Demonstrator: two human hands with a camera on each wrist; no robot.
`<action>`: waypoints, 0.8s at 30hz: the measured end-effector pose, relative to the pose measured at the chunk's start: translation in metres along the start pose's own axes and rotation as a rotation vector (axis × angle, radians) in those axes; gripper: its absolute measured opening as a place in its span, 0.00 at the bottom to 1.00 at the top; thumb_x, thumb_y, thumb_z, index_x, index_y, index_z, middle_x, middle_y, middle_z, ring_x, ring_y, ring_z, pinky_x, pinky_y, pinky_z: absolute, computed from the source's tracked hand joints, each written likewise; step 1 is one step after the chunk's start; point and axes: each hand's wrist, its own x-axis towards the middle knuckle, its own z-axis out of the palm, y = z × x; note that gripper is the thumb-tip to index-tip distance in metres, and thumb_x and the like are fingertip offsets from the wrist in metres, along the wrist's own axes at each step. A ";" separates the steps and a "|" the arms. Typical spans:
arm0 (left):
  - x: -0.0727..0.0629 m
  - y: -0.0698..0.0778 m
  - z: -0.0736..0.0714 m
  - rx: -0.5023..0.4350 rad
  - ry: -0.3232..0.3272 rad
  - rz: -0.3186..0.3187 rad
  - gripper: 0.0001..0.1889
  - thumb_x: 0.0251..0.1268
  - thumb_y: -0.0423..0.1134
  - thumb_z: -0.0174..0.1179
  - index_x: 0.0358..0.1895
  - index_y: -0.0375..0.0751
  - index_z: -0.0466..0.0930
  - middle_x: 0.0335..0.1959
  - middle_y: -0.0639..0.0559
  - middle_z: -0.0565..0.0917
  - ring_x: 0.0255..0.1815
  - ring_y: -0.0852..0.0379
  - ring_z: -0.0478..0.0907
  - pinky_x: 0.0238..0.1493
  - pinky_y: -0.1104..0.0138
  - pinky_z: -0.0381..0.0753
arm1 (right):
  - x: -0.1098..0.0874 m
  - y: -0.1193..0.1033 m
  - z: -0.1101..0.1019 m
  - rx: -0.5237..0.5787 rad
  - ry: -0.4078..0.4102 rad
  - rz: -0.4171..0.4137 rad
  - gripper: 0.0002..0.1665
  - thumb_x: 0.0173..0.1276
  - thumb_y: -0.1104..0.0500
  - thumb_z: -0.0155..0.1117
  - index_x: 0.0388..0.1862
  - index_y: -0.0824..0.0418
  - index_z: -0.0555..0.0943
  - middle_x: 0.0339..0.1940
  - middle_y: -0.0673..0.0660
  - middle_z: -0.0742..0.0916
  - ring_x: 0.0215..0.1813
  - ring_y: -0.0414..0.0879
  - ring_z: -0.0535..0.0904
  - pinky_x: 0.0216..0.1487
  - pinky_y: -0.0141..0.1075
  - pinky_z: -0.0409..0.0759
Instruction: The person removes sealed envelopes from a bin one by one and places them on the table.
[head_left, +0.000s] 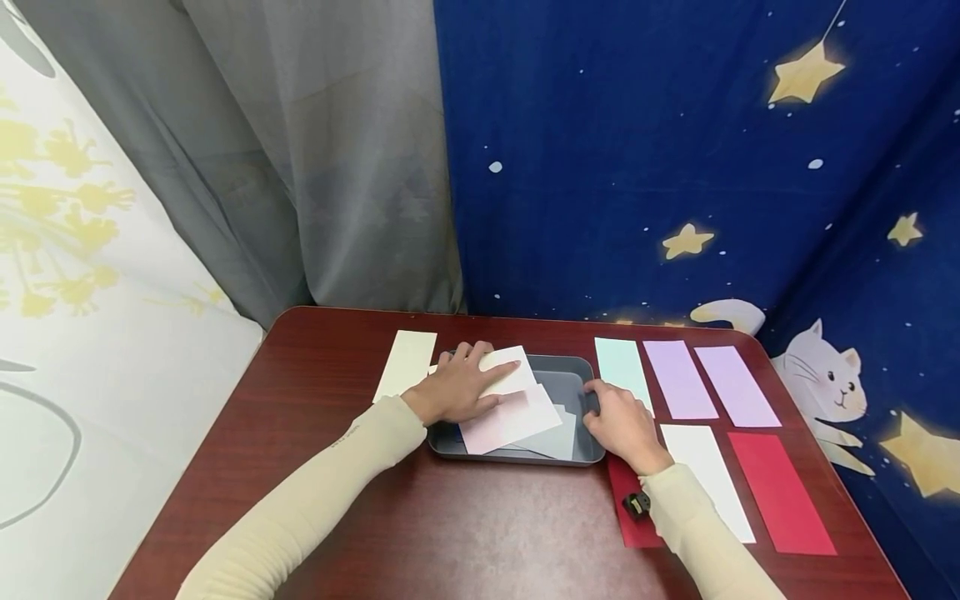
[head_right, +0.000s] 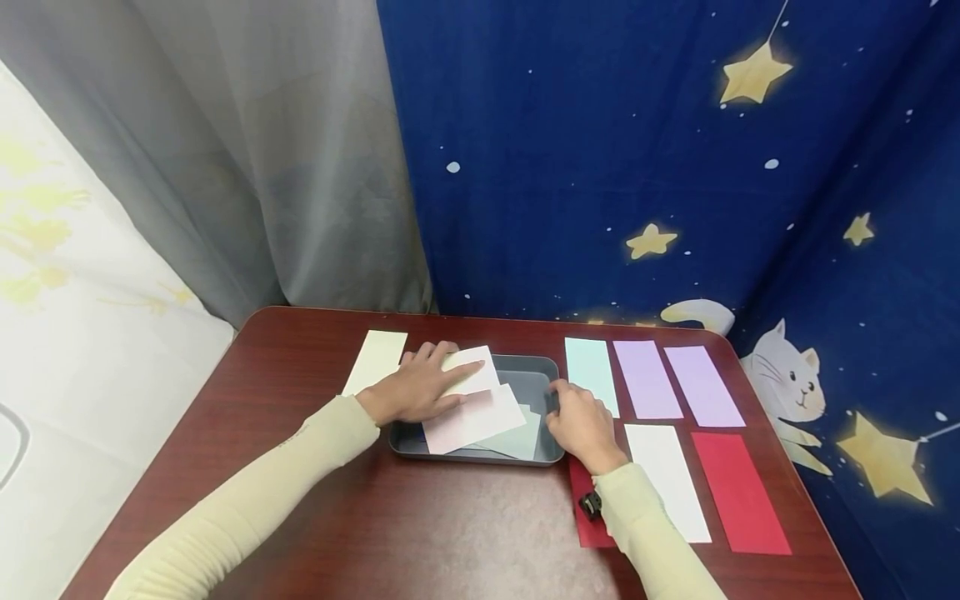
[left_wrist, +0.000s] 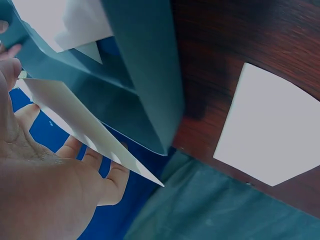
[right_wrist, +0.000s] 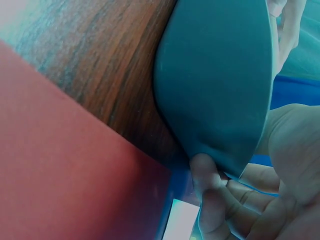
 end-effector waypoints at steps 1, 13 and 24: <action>-0.001 -0.002 0.000 -0.007 0.002 -0.009 0.33 0.85 0.59 0.55 0.88 0.65 0.63 0.80 0.38 0.64 0.70 0.37 0.68 0.59 0.42 0.74 | 0.000 0.000 0.000 0.001 0.001 0.000 0.26 0.65 0.67 0.69 0.64 0.66 0.85 0.57 0.66 0.90 0.28 0.51 0.78 0.26 0.45 0.76; -0.009 -0.038 0.004 -0.081 0.015 -0.173 0.34 0.86 0.61 0.50 0.90 0.64 0.59 0.81 0.36 0.62 0.72 0.36 0.64 0.60 0.39 0.70 | 0.000 0.001 0.001 0.000 0.006 -0.005 0.26 0.65 0.67 0.69 0.63 0.66 0.85 0.57 0.65 0.90 0.30 0.52 0.79 0.27 0.47 0.77; -0.025 -0.068 0.005 -0.112 0.084 -0.271 0.34 0.84 0.59 0.53 0.87 0.57 0.65 0.75 0.30 0.66 0.71 0.31 0.66 0.61 0.34 0.72 | 0.000 0.001 0.001 -0.003 0.008 -0.009 0.26 0.65 0.67 0.69 0.63 0.67 0.85 0.55 0.65 0.91 0.27 0.51 0.77 0.25 0.45 0.75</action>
